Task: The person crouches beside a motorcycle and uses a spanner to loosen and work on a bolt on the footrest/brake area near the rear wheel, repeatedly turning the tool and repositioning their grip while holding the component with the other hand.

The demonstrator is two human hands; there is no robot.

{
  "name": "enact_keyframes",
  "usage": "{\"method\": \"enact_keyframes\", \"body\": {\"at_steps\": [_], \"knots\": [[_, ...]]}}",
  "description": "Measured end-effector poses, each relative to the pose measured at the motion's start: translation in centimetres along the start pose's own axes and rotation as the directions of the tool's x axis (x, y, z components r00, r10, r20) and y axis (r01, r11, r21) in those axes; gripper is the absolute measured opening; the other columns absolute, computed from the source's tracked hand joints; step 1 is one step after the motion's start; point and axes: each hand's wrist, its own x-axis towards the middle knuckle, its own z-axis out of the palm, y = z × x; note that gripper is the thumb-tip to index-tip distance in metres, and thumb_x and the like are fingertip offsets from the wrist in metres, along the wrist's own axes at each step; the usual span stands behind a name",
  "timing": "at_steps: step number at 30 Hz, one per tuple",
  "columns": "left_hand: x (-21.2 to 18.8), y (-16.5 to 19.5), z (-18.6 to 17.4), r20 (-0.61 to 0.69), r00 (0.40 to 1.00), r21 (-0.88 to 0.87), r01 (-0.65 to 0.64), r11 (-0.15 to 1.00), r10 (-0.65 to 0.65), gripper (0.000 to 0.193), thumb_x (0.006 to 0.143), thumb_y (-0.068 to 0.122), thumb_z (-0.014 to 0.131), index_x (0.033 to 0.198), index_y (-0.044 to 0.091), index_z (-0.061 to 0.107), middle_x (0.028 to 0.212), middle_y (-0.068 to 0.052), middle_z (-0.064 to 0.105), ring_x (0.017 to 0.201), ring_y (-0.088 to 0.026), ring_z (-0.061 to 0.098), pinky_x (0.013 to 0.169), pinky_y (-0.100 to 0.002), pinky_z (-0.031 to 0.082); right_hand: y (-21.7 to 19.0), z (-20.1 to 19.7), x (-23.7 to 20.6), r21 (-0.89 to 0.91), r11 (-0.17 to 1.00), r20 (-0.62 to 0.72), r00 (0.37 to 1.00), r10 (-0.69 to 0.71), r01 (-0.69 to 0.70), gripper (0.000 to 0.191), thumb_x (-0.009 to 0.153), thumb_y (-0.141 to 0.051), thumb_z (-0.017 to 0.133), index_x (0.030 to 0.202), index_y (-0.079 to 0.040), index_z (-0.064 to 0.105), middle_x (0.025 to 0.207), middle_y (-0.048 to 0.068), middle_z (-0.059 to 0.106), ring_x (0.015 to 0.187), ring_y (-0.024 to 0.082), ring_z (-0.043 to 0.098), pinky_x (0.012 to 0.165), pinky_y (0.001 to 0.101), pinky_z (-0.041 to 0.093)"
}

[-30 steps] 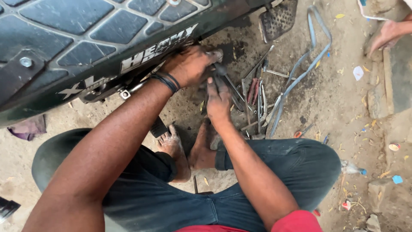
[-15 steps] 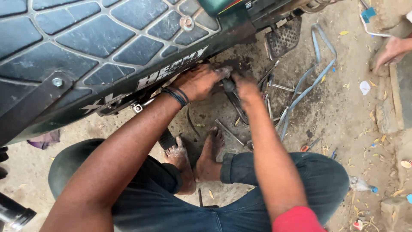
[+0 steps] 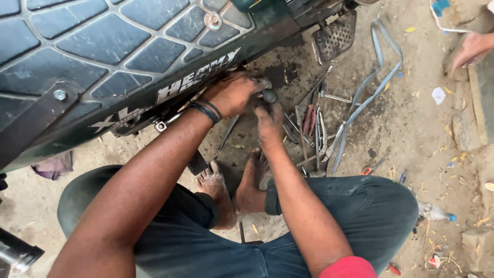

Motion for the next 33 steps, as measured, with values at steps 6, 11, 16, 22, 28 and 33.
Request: {"method": "enact_keyframes", "body": {"at_steps": [6,11,16,22,28,33], "knots": [[-0.5,1.5,-2.1,0.037,0.998,-0.031,0.058,0.998,-0.057,0.042,0.079,0.019,0.079,0.12,0.013,0.07,0.134,-0.017,0.062,0.124,-0.039,0.057,0.103,-0.049,0.046,0.3,1.4,-2.4,-0.169,0.985,-0.132,0.991,0.007,-0.03,0.033,0.103,-0.022,0.062,0.125,0.003,0.068,0.116,0.007,0.071,0.106,0.015,0.06,0.098,0.0305,0.046],[-0.3,1.4,-2.0,0.203,0.955,0.029,0.215,0.976,-0.216,0.037,0.083,0.013,0.075,0.119,0.018,0.073,0.127,-0.015,0.067,0.121,-0.036,0.062,0.103,-0.047,0.05,-0.6,3.6,-5.6,-0.263,0.949,-0.149,0.98,0.136,-0.172,0.027,0.106,-0.025,0.056,0.108,-0.002,0.069,0.097,0.007,0.07,0.085,0.017,0.058,0.08,0.0335,0.048],[0.4,0.2,-0.8,0.141,0.985,-0.076,0.114,0.991,-0.102,0.025,0.09,0.009,0.071,0.115,0.014,0.075,0.124,-0.015,0.072,0.121,-0.033,0.066,0.11,-0.045,0.05,-4.8,4.3,-6.7,-0.273,0.959,-0.121,0.992,0.046,-0.078,0.028,0.104,-0.03,0.054,0.089,-0.011,0.066,0.077,0.0,0.064,0.073,0.012,0.059,0.071,0.0283,0.049],[0.2,-0.4,-0.3,0.103,0.989,-0.051,0.107,0.993,-0.102,0.041,0.079,0.003,0.072,0.118,0.014,0.074,0.119,-0.018,0.07,0.118,-0.038,0.061,0.104,-0.049,0.047,-9.0,-1.9,-0.3,0.052,0.991,-0.42,0.897,0.137,-0.126,0.022,0.1,-0.026,0.066,0.084,-0.012,0.063,0.071,-0.002,0.057,0.051,0.009,0.046,0.043,0.0282,0.034],[0.3,0.0,-0.7,0.133,0.989,-0.133,0.08,0.988,-0.062,0.04,0.08,0.005,0.073,0.119,0.013,0.072,0.118,-0.016,0.071,0.116,-0.035,0.064,0.105,-0.047,0.049,-3.5,-3.2,3.9,-0.014,0.916,-0.438,0.826,0.355,-0.401,0.016,0.096,-0.028,0.07,0.092,-0.013,0.071,0.074,-0.004,0.063,0.055,0.008,0.051,0.046,0.0269,0.038],[0.4,-0.4,-0.1,0.2,0.969,-0.074,0.161,0.984,-0.143,0.033,0.083,0.015,0.077,0.116,0.014,0.074,0.118,-0.015,0.071,0.117,-0.035,0.063,0.105,-0.05,0.047,2.5,-1.8,2.7,0.214,0.853,-0.093,0.859,0.503,-0.476,0.018,0.095,-0.031,0.069,0.093,-0.013,0.066,0.078,-0.001,0.062,0.065,0.012,0.056,0.056,0.03,0.045]]}}
